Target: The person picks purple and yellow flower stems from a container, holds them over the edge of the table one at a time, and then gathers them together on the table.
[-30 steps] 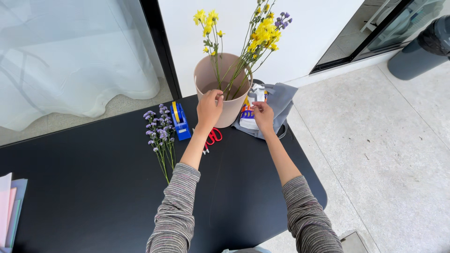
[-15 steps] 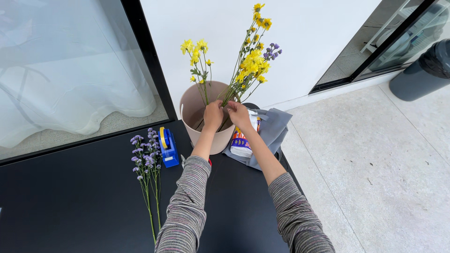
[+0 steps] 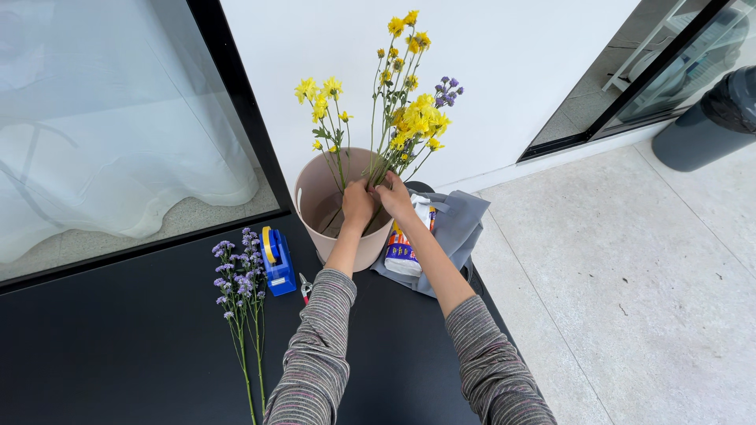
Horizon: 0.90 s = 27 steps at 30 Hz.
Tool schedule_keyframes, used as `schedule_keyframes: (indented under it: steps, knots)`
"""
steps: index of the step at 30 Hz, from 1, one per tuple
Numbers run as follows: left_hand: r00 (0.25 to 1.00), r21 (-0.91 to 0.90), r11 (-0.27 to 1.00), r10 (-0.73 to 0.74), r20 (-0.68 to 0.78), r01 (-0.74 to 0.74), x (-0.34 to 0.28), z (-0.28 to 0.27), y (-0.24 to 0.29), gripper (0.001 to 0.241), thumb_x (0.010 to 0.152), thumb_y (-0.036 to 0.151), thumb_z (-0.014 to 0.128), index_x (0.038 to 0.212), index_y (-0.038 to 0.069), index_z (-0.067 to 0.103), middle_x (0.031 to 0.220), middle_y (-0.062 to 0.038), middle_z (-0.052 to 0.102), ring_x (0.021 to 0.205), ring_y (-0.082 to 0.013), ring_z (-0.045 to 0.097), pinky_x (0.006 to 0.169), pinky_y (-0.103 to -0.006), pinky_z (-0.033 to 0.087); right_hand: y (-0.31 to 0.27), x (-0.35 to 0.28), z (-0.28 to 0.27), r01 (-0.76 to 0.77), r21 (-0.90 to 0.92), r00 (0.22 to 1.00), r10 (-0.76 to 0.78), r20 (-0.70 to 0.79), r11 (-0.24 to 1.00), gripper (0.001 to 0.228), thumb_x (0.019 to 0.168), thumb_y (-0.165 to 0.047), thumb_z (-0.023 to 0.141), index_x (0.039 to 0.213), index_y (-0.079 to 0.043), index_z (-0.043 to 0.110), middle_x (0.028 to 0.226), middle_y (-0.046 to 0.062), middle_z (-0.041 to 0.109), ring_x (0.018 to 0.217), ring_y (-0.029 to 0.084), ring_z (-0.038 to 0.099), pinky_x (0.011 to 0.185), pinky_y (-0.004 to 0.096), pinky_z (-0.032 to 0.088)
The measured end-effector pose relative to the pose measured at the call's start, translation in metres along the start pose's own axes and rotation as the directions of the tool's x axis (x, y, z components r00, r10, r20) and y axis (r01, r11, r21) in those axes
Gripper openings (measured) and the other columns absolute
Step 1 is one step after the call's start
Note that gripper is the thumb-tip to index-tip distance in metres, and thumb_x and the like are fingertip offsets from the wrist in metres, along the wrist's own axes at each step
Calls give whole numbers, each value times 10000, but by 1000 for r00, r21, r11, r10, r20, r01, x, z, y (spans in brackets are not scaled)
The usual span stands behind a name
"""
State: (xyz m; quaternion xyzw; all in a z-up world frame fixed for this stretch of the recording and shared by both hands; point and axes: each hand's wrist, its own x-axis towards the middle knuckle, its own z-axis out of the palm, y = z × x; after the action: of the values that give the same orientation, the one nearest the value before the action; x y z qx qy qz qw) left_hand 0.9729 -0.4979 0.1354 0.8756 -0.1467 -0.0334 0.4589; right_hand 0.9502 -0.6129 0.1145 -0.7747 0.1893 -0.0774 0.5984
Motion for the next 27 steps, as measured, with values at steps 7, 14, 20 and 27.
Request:
schedule_keyframes:
  steps: [7,14,20,27]
  knots:
    - [998,-119,993,-35,-60,28,11,-13,-28,127,895,-71,486,916,-16,598,868,-221,629,793,-328,668,643,-395,534,14,11,6,22,-39,1000,-22,0,999,626,878,-192,556,1454,-10,392,1435,194,466,1373,339,369,1140,458,283]
    - [1000,-207,978,0,-16,-3,-7,-52,-15,183,953,-74,399,954,27,551,1020,-240,677,1000,-375,652,756,-431,542,19,3,35,162,-214,985,-144,97,963,468,880,-174,593,1340,-89,571,1278,102,626,1196,258,575,1016,408,438]
    - [997,-257,964,57,-47,-68,-10,-56,-42,189,959,-63,368,925,68,500,1062,-206,686,1087,-386,609,833,-453,514,-16,-37,57,206,-215,973,-178,144,955,451,883,-109,579,1333,-69,572,1276,170,615,1168,317,591,988,425,488]
    - [986,-306,942,96,-138,-135,-27,-58,-51,178,944,-40,391,887,101,483,1019,-153,709,1037,-329,632,875,-425,482,-18,-59,63,249,-239,963,-212,168,939,466,877,-90,574,1341,-45,553,1269,221,602,1155,341,593,964,448,511]
